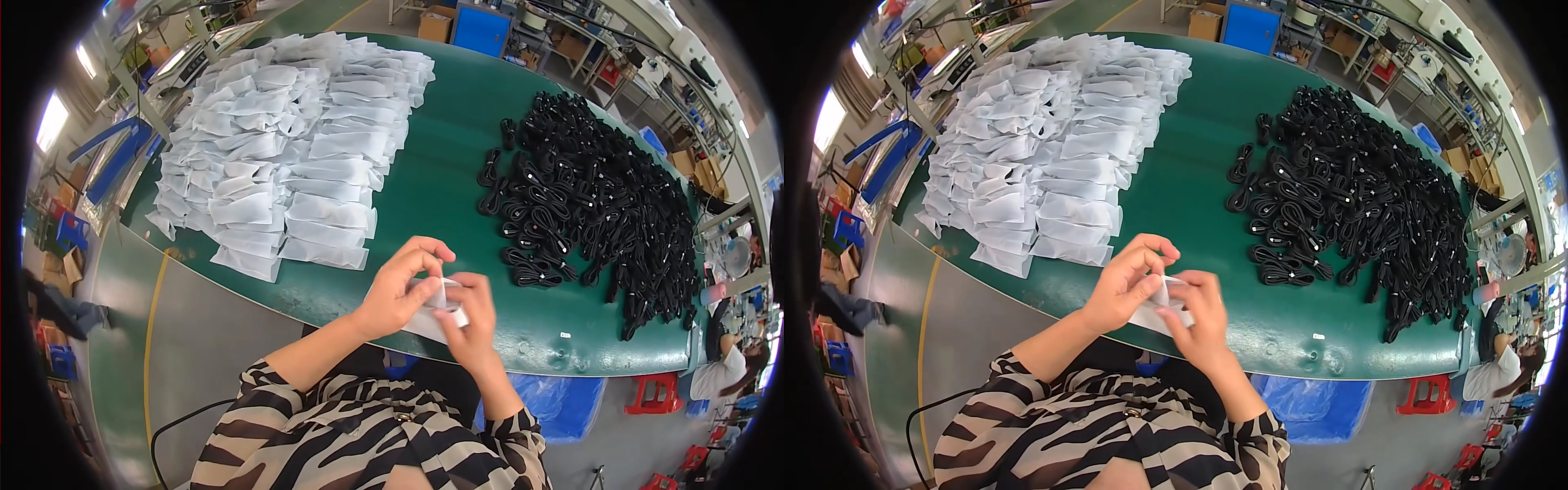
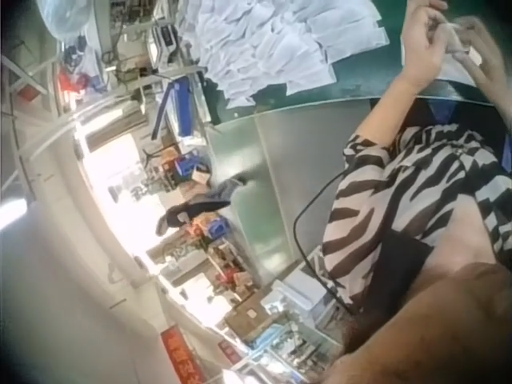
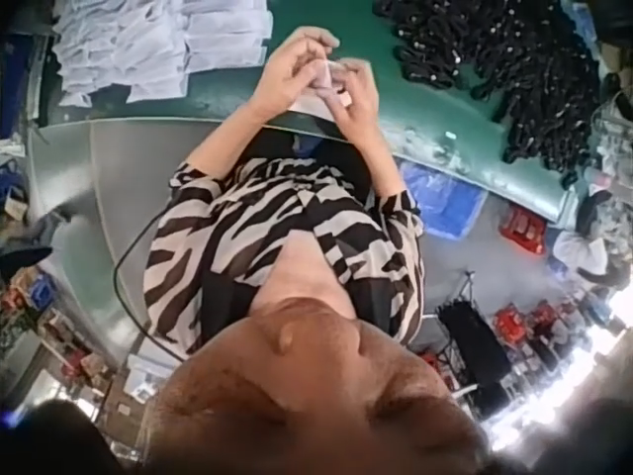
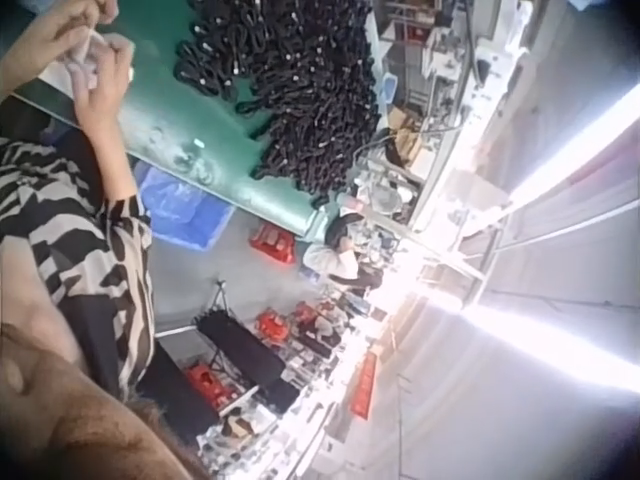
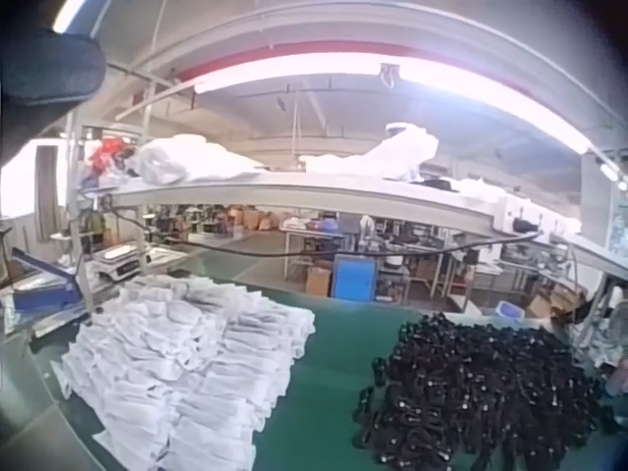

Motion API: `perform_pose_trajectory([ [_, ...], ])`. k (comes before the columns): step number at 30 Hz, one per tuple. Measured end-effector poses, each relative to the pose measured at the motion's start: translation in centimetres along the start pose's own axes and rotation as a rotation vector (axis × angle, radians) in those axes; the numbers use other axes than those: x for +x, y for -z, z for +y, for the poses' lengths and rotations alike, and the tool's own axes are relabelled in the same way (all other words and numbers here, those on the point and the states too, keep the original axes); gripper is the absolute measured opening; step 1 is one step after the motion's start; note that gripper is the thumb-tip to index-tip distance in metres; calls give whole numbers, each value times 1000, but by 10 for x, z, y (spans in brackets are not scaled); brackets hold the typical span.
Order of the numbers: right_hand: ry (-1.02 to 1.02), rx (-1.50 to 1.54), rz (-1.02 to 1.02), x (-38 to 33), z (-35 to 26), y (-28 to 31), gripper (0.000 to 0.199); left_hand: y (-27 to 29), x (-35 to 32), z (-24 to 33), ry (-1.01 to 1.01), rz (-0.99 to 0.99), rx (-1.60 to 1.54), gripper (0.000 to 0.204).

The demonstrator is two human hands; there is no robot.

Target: Picking up black cables from a pile, folding them, and inserting them into white plastic sleeves.

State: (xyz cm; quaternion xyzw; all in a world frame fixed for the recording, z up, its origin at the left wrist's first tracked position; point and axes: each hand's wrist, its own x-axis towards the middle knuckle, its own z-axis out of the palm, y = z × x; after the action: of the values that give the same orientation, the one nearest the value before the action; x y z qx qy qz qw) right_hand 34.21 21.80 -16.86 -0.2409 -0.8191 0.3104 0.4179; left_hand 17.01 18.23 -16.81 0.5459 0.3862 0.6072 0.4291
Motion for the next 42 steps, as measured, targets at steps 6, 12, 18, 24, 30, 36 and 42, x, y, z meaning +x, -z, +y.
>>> perform_pose_trajectory([
  [6,-198,325,190,-2,8,-16,5,9,4,16,-37,78,116,19],
  [12,-224,261,213,-2,25,12,12,69,11,14,-171,-111,988,50],
  [18,-155,-690,181,-11,82,100,27,162,38,11,-291,-39,1452,53],
  [24,-187,-954,-70,-41,109,104,40,61,19,0,-404,-129,1086,35],
  [30,-379,-526,155,-55,105,87,32,-30,-23,-51,-260,-356,783,23],
  [36,-777,674,267,-71,60,69,28,-41,-28,-66,-227,-310,824,14],
  [42,-518,56,62,-86,32,73,41,-40,-29,-60,-70,-236,687,11],
])
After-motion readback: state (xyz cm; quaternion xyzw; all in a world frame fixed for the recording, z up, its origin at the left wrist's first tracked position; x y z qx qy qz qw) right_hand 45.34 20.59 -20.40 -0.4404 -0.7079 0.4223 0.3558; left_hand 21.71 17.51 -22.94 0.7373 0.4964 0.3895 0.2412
